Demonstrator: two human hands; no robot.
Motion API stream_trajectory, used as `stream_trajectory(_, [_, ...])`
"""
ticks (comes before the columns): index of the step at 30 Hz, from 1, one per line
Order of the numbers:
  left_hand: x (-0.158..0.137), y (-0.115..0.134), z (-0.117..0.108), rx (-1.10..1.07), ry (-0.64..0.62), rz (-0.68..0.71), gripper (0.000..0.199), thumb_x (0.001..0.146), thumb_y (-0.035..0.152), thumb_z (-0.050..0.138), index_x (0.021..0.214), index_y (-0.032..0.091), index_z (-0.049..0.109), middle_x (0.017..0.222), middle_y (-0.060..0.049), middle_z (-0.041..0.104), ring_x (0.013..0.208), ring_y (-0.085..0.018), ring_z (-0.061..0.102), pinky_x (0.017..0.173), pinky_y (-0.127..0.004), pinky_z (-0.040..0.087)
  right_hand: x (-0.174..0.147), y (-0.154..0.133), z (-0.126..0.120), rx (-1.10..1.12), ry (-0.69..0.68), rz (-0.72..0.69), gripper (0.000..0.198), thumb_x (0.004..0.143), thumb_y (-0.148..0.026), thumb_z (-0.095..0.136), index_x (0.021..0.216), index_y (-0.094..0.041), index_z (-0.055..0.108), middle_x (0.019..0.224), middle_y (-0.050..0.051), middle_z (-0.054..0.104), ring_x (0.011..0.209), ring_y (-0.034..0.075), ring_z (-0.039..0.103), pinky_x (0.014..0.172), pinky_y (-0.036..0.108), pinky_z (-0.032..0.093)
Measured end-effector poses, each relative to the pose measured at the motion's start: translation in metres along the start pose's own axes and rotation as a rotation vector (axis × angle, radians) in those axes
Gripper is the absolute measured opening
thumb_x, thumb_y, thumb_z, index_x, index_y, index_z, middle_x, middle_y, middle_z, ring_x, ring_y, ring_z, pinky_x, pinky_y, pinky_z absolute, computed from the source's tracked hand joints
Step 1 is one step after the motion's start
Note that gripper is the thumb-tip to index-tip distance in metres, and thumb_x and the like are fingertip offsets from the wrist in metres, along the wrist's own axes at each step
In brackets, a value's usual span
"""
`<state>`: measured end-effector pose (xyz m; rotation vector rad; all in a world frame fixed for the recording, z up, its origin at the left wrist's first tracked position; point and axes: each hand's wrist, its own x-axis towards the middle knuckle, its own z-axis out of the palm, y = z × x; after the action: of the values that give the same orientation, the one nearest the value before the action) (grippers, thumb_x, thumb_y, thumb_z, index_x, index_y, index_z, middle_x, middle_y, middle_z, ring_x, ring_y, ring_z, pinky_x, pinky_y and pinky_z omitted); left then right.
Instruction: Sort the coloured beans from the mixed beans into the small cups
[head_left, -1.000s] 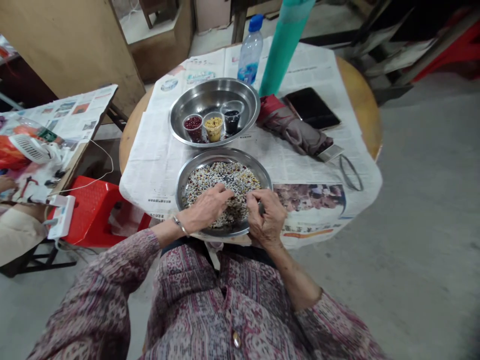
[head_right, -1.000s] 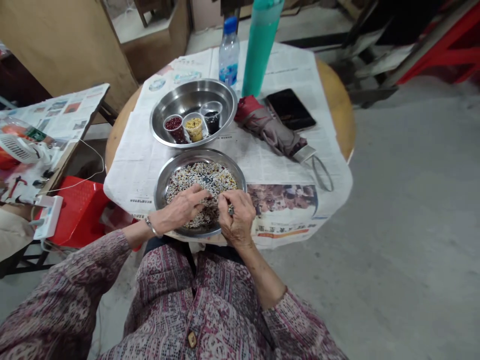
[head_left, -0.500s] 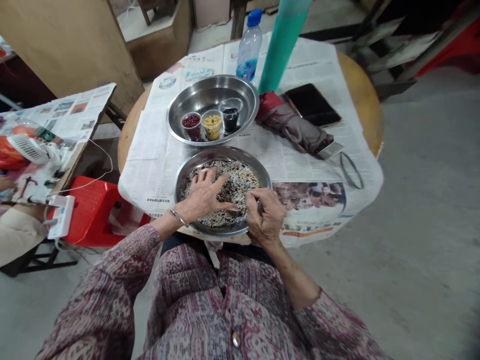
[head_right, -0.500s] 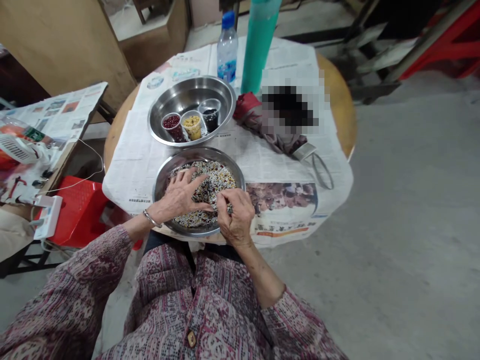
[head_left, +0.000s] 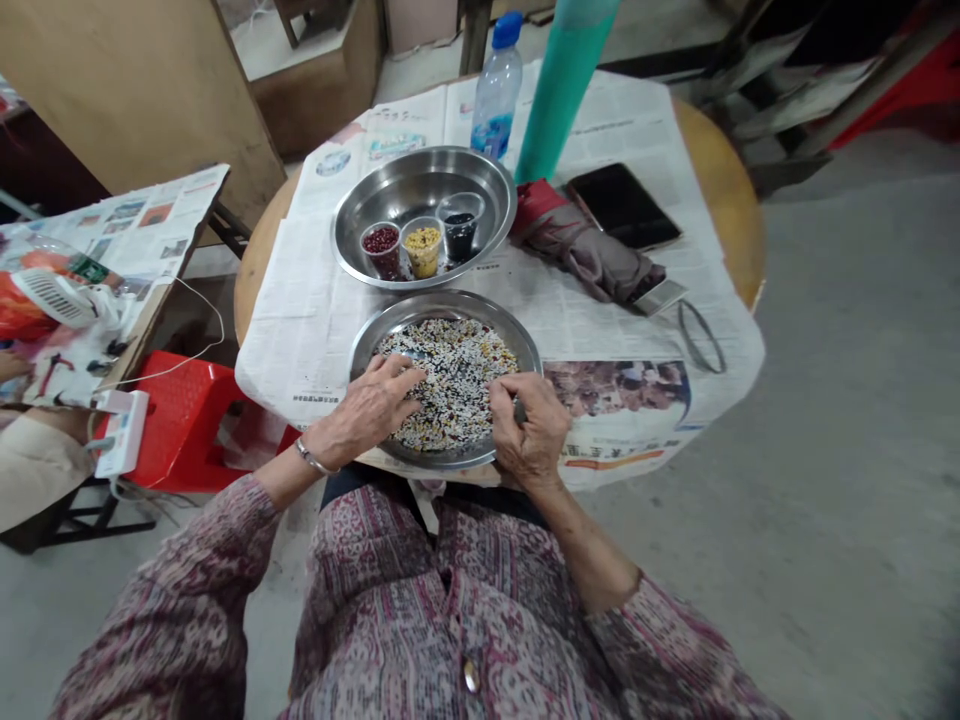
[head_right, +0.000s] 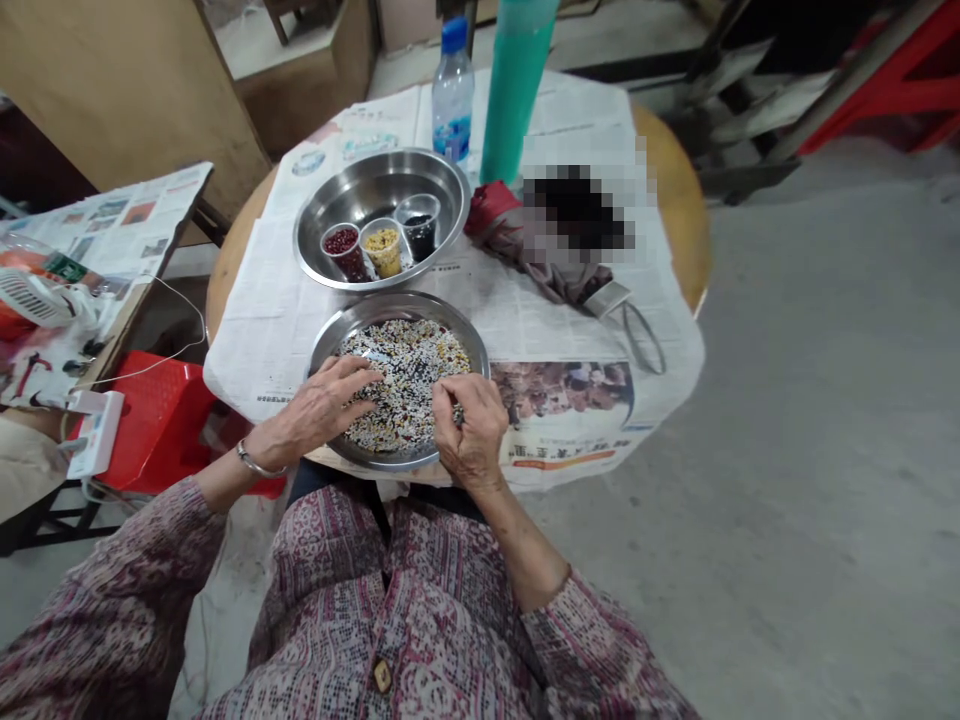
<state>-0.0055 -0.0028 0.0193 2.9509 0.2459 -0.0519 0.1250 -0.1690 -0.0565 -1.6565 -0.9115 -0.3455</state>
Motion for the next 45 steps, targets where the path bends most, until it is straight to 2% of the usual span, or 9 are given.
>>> stream_trajectory(4, [-0.016, 0.007, -0.006, -0.022, -0.104, -0.038, 0.055, 0.086, 0.038, 0.072, 0.132, 0.021, 0.047, 0.124, -0.011, 0.05, 0.111, -0.027, 0.051, 0.094, -0.042, 0.051, 0.0, 0.0, 0.0, -0.009, -0.002, -0.001, 0.015, 0.094, -0.024, 0.054, 0.08, -0.023, 0.061, 0.076, 0.001, 0.068, 0.074, 0.018, 0.064, 0.074, 0.033, 0.048])
stream_trajectory(14, [0.044, 0.039, 0.027, -0.166, -0.074, 0.043, 0.023, 0.094, 0.007, 0.039, 0.102, 0.016, 0.058, 0.099, -0.006, 0.056, 0.091, -0.018, 0.057, 0.085, -0.034, 0.053, 0.0, 0.001, 0.0, 0.013, 0.012, -0.018, 0.014, 0.094, -0.022, 0.054, 0.082, -0.023, 0.061, 0.077, 0.002, 0.067, 0.074, 0.018, 0.063, 0.074, 0.033, 0.047])
stream_trajectory(20, [0.076, 0.017, 0.02, -0.134, 0.17, 0.029, 0.028, 0.095, 0.022, 0.055, 0.122, 0.019, 0.056, 0.126, -0.009, 0.054, 0.116, -0.023, 0.053, 0.103, -0.041, 0.048, -0.001, 0.0, 0.0, 0.052, 0.014, -0.002, 0.013, 0.093, -0.019, 0.054, 0.084, -0.023, 0.061, 0.079, 0.002, 0.067, 0.077, 0.018, 0.063, 0.076, 0.033, 0.047])
stream_trajectory(25, [0.063, 0.018, 0.019, -0.038, -0.012, 0.308, 0.066, 0.081, 0.048, 0.075, 0.137, 0.024, 0.05, 0.15, -0.01, 0.042, 0.139, -0.034, 0.035, 0.115, -0.055, 0.033, -0.001, -0.001, 0.0, 0.06, 0.018, 0.02, 0.012, 0.094, -0.02, 0.054, 0.084, -0.022, 0.062, 0.081, 0.002, 0.068, 0.079, 0.018, 0.063, 0.077, 0.033, 0.048])
stream_trajectory(29, [0.067, 0.029, 0.03, 0.026, -0.03, 0.399, 0.048, 0.086, 0.036, 0.069, 0.13, 0.022, 0.056, 0.146, -0.009, 0.048, 0.136, -0.031, 0.038, 0.116, -0.052, 0.03, -0.001, 0.0, -0.001, 0.04, 0.011, 0.007, 0.013, 0.094, -0.021, 0.053, 0.083, -0.022, 0.06, 0.081, 0.002, 0.068, 0.078, 0.017, 0.063, 0.077, 0.032, 0.048])
stream_trajectory(34, [0.082, 0.016, 0.026, 0.173, 0.044, 0.295, 0.024, 0.095, 0.014, 0.046, 0.111, 0.016, 0.064, 0.12, -0.011, 0.059, 0.114, -0.026, 0.051, 0.098, -0.043, 0.043, 0.0, 0.0, -0.001, 0.013, 0.009, -0.01, 0.014, 0.094, -0.021, 0.053, 0.082, -0.022, 0.06, 0.079, 0.002, 0.067, 0.076, 0.017, 0.063, 0.075, 0.032, 0.049])
stream_trajectory(38, [0.068, -0.01, 0.016, 0.245, 0.119, 0.071, 0.019, 0.097, 0.021, 0.048, 0.109, 0.016, 0.063, 0.117, -0.011, 0.059, 0.11, -0.028, 0.05, 0.097, -0.045, 0.043, 0.0, -0.001, -0.002, -0.01, -0.008, -0.004, 0.016, 0.095, -0.022, 0.052, 0.081, -0.023, 0.059, 0.077, 0.001, 0.067, 0.075, 0.017, 0.063, 0.074, 0.032, 0.048])
stream_trajectory(42, [0.035, -0.015, 0.012, 0.155, 0.08, -0.034, 0.052, 0.089, 0.059, 0.062, 0.123, 0.019, 0.058, 0.123, -0.014, 0.054, 0.111, -0.031, 0.05, 0.092, -0.045, 0.048, -0.001, -0.001, -0.003, -0.007, -0.01, -0.011, 0.015, 0.094, -0.021, 0.052, 0.081, -0.022, 0.06, 0.078, 0.001, 0.067, 0.076, 0.017, 0.063, 0.075, 0.032, 0.048])
stream_trajectory(45, [0.018, 0.0, 0.015, 0.076, 0.006, 0.076, 0.079, 0.075, 0.07, 0.072, 0.138, 0.027, 0.049, 0.131, -0.014, 0.047, 0.115, -0.033, 0.049, 0.088, -0.044, 0.051, -0.001, 0.0, -0.002, -0.003, -0.013, -0.017, 0.014, 0.094, -0.02, 0.053, 0.082, -0.022, 0.06, 0.079, 0.002, 0.068, 0.077, 0.017, 0.063, 0.076, 0.032, 0.047])
